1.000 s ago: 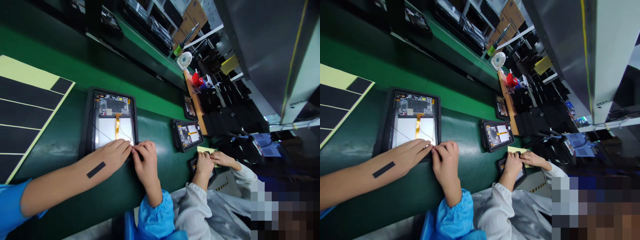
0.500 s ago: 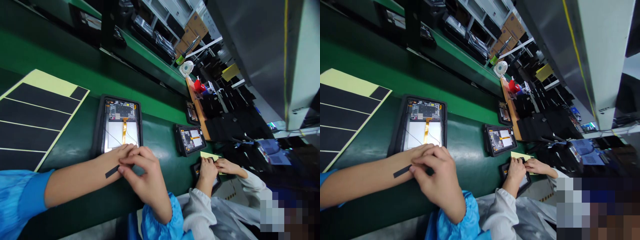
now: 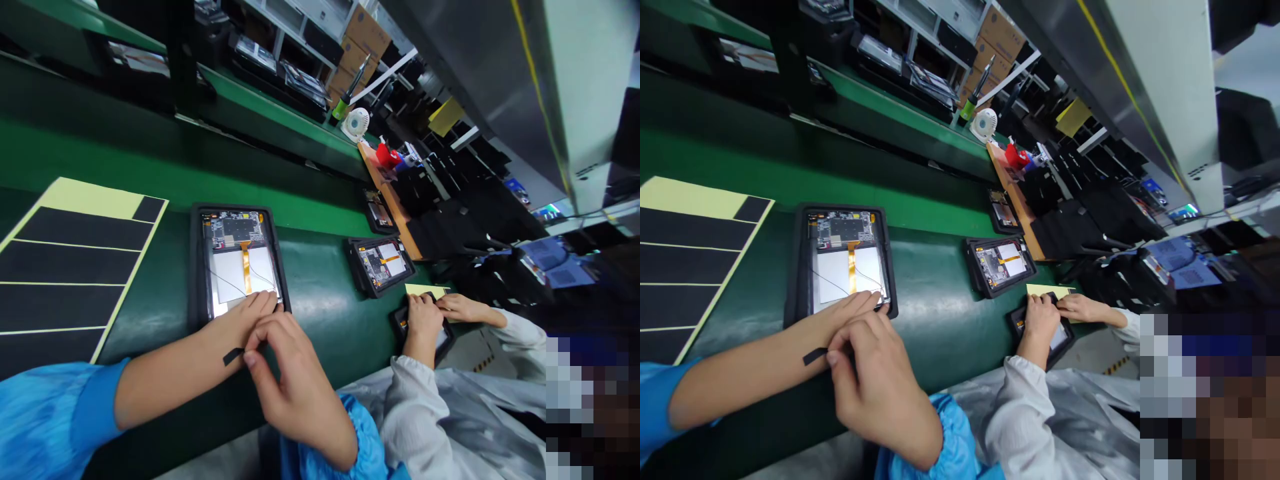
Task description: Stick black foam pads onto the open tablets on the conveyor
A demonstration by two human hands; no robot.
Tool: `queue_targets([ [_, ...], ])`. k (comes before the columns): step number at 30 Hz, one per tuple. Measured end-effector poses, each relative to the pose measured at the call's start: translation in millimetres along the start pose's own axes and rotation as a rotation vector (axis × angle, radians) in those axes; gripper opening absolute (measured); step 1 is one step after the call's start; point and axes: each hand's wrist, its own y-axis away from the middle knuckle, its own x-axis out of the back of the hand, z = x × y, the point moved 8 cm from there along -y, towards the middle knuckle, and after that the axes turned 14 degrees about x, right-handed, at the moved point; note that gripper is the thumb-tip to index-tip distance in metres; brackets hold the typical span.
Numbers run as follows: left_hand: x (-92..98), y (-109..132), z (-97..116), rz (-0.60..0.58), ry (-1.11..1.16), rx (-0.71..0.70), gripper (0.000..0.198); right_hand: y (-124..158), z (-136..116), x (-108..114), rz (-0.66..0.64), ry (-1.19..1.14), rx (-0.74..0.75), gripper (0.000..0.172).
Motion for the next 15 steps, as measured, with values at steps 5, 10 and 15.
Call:
queue_targets([
  [5, 16.7, -3, 1, -0.062, -0.056, -0.028, 0.042, 14, -9, 18, 0.031, -0.220, -0.014, 0.008],
  [10, 35.7, -18, -26, -0.217, 0.222, -0.042, 0.047, 23, 43, 53, 0.151, -0.356, -0.254, 0.020],
  [15, 37.5, -40, -47, -0.373, 0.437, 0.131, 0.044, -2, 107, 30, -0.075, -0.431, -0.461, 0.024],
])
